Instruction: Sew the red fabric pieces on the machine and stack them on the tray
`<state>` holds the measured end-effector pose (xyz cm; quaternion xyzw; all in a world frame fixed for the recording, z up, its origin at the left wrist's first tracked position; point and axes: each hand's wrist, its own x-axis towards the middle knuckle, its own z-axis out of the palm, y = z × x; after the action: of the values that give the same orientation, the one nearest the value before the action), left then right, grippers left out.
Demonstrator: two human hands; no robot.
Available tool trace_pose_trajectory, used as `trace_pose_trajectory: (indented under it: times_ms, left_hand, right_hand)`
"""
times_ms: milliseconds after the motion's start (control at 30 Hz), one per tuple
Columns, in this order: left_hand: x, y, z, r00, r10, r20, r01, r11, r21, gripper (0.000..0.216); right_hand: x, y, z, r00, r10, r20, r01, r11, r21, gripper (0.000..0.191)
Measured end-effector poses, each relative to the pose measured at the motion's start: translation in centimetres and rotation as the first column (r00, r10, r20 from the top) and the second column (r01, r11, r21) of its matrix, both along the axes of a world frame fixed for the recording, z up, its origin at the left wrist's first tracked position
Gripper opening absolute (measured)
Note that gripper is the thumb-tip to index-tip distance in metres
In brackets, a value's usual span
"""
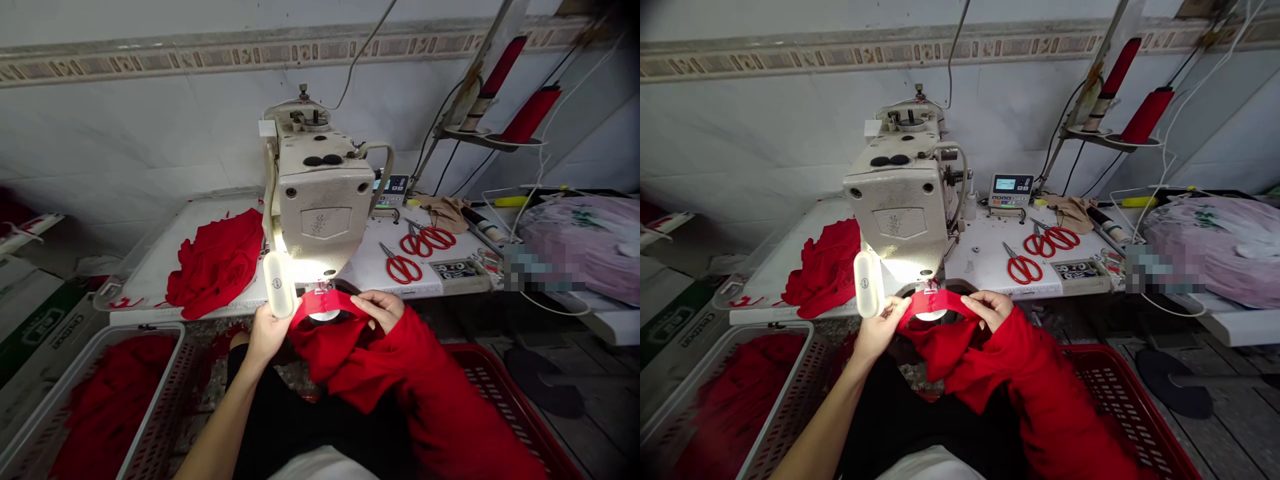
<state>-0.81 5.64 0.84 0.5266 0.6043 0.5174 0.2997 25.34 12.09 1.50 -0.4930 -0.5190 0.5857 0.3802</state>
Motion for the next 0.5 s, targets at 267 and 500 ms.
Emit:
trace_pose_trajectory:
  times_ms: [267,500]
  left_hand:
    - [-1.3,-9.5,-7.0,0.735,-0.42,-0.531,0.393,0.904,-0.172,0.042]
    - [2.7,-12.5,-6.8,0.659,-0.652,-0.375,0.63,0.751,-0.197,0.03]
  right_hand:
    - [-1.2,-6.9,1.4,0.882,0.471,0.006,-0.463,0.864,0.2,0.02]
    - [-5.8,-9.7,-0.1,0.718,0.623,0.311,-0.696,0.625,0.354,0.028]
